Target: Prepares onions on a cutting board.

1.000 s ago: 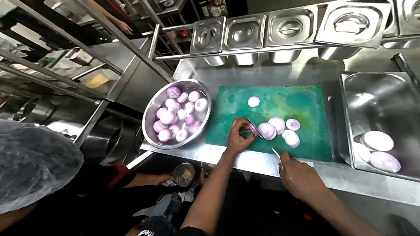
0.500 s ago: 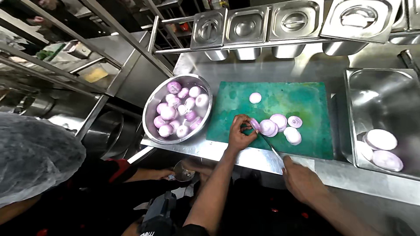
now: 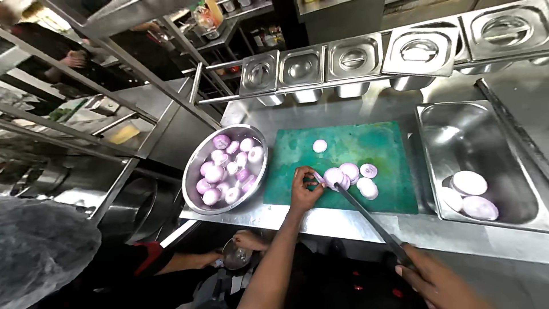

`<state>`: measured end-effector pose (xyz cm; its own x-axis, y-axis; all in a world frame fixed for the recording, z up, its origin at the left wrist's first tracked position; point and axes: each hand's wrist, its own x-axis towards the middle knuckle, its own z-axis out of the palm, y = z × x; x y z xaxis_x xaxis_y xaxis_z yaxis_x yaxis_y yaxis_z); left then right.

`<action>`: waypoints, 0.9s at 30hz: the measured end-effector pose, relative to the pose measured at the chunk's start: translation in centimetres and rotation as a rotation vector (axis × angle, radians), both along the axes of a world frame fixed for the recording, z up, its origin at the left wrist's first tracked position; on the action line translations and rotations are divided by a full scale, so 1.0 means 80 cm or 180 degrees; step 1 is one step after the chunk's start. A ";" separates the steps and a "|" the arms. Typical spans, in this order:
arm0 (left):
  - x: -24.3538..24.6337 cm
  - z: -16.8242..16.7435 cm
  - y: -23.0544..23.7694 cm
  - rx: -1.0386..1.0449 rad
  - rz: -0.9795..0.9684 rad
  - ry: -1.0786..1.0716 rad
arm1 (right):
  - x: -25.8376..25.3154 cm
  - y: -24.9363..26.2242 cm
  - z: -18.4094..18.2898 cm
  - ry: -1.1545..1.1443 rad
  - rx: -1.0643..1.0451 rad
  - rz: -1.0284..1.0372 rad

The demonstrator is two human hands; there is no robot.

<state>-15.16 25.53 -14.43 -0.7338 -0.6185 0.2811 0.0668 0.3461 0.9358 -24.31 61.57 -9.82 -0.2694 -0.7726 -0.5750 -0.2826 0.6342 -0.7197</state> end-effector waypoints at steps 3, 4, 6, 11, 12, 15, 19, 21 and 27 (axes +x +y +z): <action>-0.008 0.003 0.001 -0.0517 0.0062 -0.0412 | -0.005 0.027 0.004 -0.0338 -0.0449 -0.0489; -0.013 0.006 0.002 -0.0794 -0.0006 -0.0641 | -0.005 0.032 0.005 -0.0368 -0.0525 -0.0629; -0.025 0.019 0.006 -0.1327 -0.0267 -0.1248 | -0.003 0.038 0.004 -0.0345 -0.0629 -0.0829; -0.054 0.034 0.033 -0.2304 -0.0376 -0.2382 | 0.004 0.045 -0.003 -0.0191 -0.0665 -0.0949; -0.057 0.031 0.036 -0.2406 -0.0339 -0.2428 | 0.006 0.046 -0.005 -0.0157 -0.0665 -0.0950; -0.058 0.019 0.034 -0.2667 -0.0301 -0.2280 | 0.014 0.052 -0.010 -0.0121 -0.0645 -0.0994; -0.053 0.009 0.022 -0.2937 -0.0352 -0.1622 | 0.021 0.058 -0.017 -0.0156 -0.0679 -0.1104; -0.054 0.008 0.017 -0.2928 -0.0406 -0.1434 | 0.021 0.059 -0.017 -0.0107 -0.0652 -0.1130; -0.100 0.059 0.008 -0.2022 -0.0785 -0.2379 | 0.022 0.066 -0.014 0.0057 -0.0633 -0.1175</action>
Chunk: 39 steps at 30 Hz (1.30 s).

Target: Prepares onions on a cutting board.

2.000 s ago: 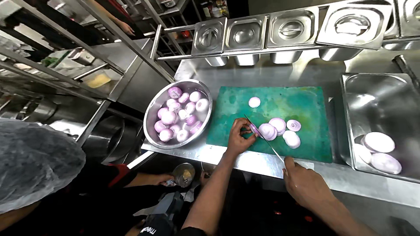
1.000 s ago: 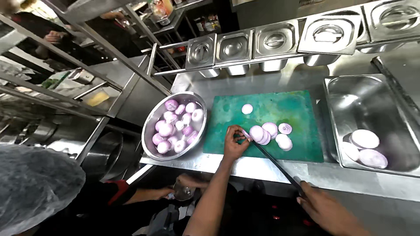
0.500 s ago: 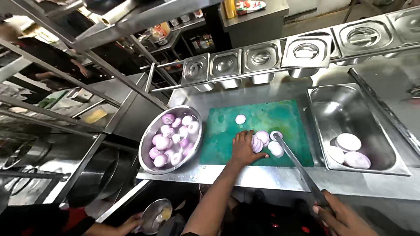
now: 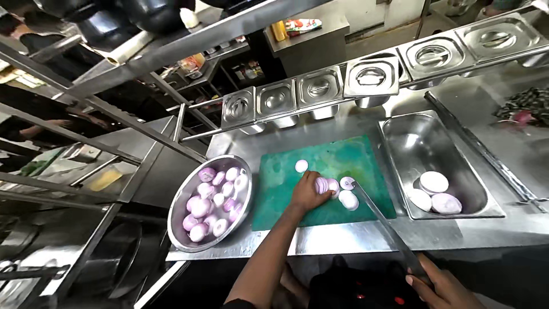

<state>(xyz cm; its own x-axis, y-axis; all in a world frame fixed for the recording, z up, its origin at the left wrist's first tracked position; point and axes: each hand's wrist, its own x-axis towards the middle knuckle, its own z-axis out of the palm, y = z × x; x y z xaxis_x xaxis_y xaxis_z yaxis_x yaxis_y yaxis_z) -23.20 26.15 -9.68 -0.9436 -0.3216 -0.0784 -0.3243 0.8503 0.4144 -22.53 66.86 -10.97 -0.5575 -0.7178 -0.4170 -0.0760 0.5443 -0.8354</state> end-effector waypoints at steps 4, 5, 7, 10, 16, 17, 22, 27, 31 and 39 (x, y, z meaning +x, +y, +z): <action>-0.049 0.023 -0.003 0.0136 -0.0437 -0.1163 | 0.004 0.001 0.003 0.0030 0.0098 0.0007; -0.055 0.025 -0.003 0.0130 -0.0525 -0.1264 | 0.004 0.001 0.005 0.0056 0.0131 0.0027; -0.061 0.026 -0.002 0.0032 -0.0679 -0.1366 | 0.007 0.003 0.007 0.0136 0.0170 0.0028; -0.057 0.028 0.002 -0.0049 -0.0849 -0.1302 | 0.010 0.006 0.006 0.0192 0.0174 -0.0008; -0.051 0.037 -0.011 0.0427 -0.0801 -0.1053 | 0.009 0.008 0.003 0.0034 0.0247 -0.0147; -0.052 0.043 -0.014 0.0634 -0.0743 -0.1030 | 0.009 0.008 0.003 0.0014 0.0268 -0.0185; -0.088 0.100 -0.015 0.1481 -0.0627 -0.1288 | 0.013 0.016 0.011 0.0127 0.0447 -0.0124; -0.184 0.152 0.063 0.1398 -0.1846 -0.1207 | 0.030 0.017 0.026 0.0399 0.0527 0.0107; -0.263 0.158 0.168 0.0118 -0.2829 -0.1167 | 0.049 0.017 0.036 0.0476 0.0584 0.0031; -0.326 0.083 0.257 -0.1315 -0.2621 -0.1840 | 0.068 0.016 0.037 0.0585 0.0809 -0.0388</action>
<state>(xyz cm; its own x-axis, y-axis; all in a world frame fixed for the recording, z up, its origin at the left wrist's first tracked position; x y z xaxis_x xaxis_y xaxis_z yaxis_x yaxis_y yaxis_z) -49.27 46.74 -3.06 -0.7369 0.2893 -0.6109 0.3549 0.9348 0.0144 -17.05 68.10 -8.04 -0.7154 -0.5272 -0.4586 -0.1342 0.7478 -0.6503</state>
